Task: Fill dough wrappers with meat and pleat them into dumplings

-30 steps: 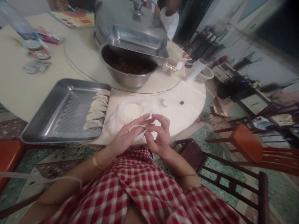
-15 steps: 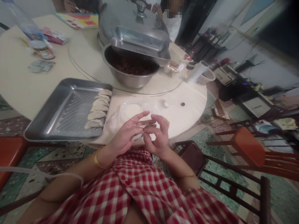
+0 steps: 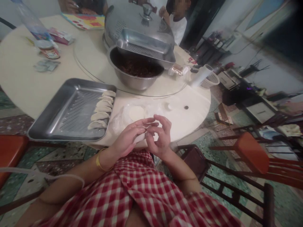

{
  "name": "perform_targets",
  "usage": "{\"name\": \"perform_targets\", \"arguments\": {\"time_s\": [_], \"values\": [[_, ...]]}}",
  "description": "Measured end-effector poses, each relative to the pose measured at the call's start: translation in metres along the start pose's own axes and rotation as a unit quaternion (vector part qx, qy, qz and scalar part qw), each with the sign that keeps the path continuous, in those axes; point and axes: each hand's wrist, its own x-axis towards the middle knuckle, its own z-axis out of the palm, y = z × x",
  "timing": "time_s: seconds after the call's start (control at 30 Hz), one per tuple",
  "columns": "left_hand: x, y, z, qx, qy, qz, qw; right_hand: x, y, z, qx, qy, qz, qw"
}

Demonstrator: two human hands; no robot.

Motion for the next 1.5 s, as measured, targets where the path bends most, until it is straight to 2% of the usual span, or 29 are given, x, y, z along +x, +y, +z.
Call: {"name": "perform_targets", "arguments": {"time_s": [0.23,0.33,0.53,0.67,0.8,0.9,0.97,1.1,1.2,1.33,1.5], "values": [[-0.004,-0.002,0.000,0.037,-0.001,0.033,0.999,-0.004,0.002,0.000,0.005,-0.021,0.038,0.999],[-0.005,-0.002,0.001,0.038,0.003,0.038,0.999,-0.005,0.005,0.001,0.006,-0.049,0.045,0.998],[-0.006,-0.002,0.002,0.030,0.005,0.004,1.000,-0.006,0.016,0.003,0.127,-0.098,0.057,0.985],[-0.004,-0.003,0.001,-0.013,0.009,0.003,1.000,-0.010,0.020,0.008,0.184,-0.081,0.064,0.978],[-0.001,-0.002,0.001,-0.034,0.063,0.019,0.997,-0.016,0.015,0.017,0.214,-0.035,0.089,0.972],[0.000,-0.004,-0.004,-0.009,0.088,0.056,0.994,-0.017,0.008,0.023,0.262,0.009,0.159,0.952],[0.001,-0.006,-0.011,0.047,0.096,0.092,0.990,-0.016,0.005,0.026,0.304,0.019,0.240,0.922],[0.001,-0.006,-0.026,0.212,0.131,0.138,0.959,-0.013,0.005,0.030,0.376,0.009,0.413,0.830],[0.002,-0.003,-0.034,0.303,0.152,0.168,0.926,-0.014,0.005,0.033,0.412,0.023,0.472,0.779],[0.002,-0.003,-0.042,0.398,0.131,0.225,0.880,-0.015,0.001,0.038,0.423,0.051,0.492,0.759],[-0.001,-0.002,-0.046,0.485,0.098,0.269,0.826,-0.011,-0.004,0.041,0.415,0.046,0.483,0.769]]}}
